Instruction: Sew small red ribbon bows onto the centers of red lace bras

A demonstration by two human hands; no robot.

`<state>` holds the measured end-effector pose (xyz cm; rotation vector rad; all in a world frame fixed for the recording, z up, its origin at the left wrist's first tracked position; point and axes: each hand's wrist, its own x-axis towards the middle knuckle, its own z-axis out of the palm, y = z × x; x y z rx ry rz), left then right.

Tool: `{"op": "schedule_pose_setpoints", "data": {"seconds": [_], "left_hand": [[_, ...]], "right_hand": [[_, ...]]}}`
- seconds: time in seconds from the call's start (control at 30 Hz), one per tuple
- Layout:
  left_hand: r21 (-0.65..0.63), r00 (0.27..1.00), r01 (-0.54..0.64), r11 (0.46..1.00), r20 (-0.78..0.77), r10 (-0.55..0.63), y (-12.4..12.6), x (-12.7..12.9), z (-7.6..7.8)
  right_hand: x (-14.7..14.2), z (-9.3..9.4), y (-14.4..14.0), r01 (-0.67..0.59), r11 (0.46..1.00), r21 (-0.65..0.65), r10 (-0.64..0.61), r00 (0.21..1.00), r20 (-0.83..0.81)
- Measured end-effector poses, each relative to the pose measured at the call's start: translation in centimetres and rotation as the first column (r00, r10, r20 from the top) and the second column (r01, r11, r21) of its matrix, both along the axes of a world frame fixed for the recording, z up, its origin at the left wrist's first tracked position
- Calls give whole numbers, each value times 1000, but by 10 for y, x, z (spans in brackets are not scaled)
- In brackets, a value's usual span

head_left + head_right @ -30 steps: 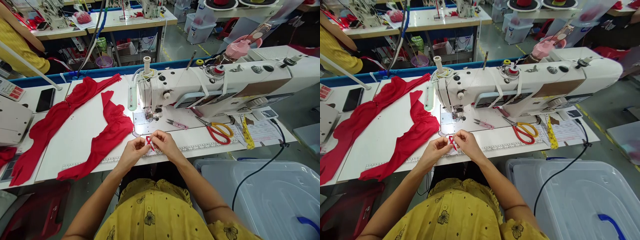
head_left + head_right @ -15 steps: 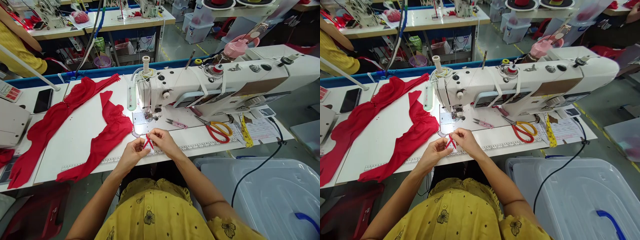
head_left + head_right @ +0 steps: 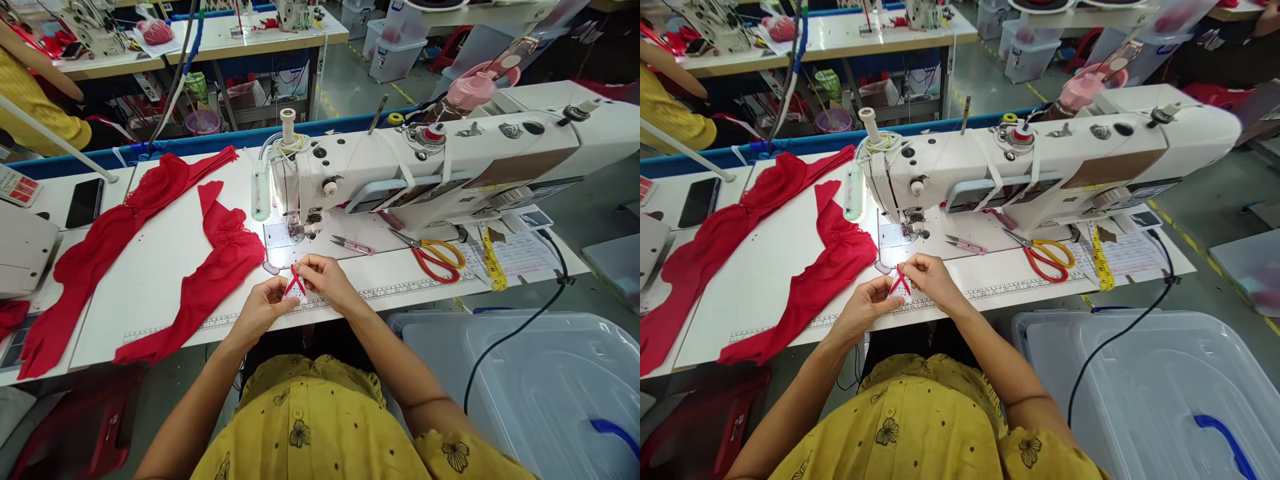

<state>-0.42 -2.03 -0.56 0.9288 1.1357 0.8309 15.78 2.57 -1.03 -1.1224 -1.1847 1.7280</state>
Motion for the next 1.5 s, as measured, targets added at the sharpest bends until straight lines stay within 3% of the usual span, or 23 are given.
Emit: {"op": "schedule_pose_setpoints", "data": {"seconds": [0.6, 0.93, 1.5], "left_hand": [[-22, 1000, -7, 1000, 2, 7, -2, 0, 1], [34, 996, -91, 995, -21, 92, 0, 1, -1], [78, 993, -84, 993, -71, 89, -4, 3, -7]], "right_hand": [[0, -2, 0, 9, 1000, 8, -9, 1000, 26], [2, -3, 0, 12, 1000, 12, -12, 999, 37], [2, -3, -2, 10, 1000, 10, -10, 1000, -1]]}}
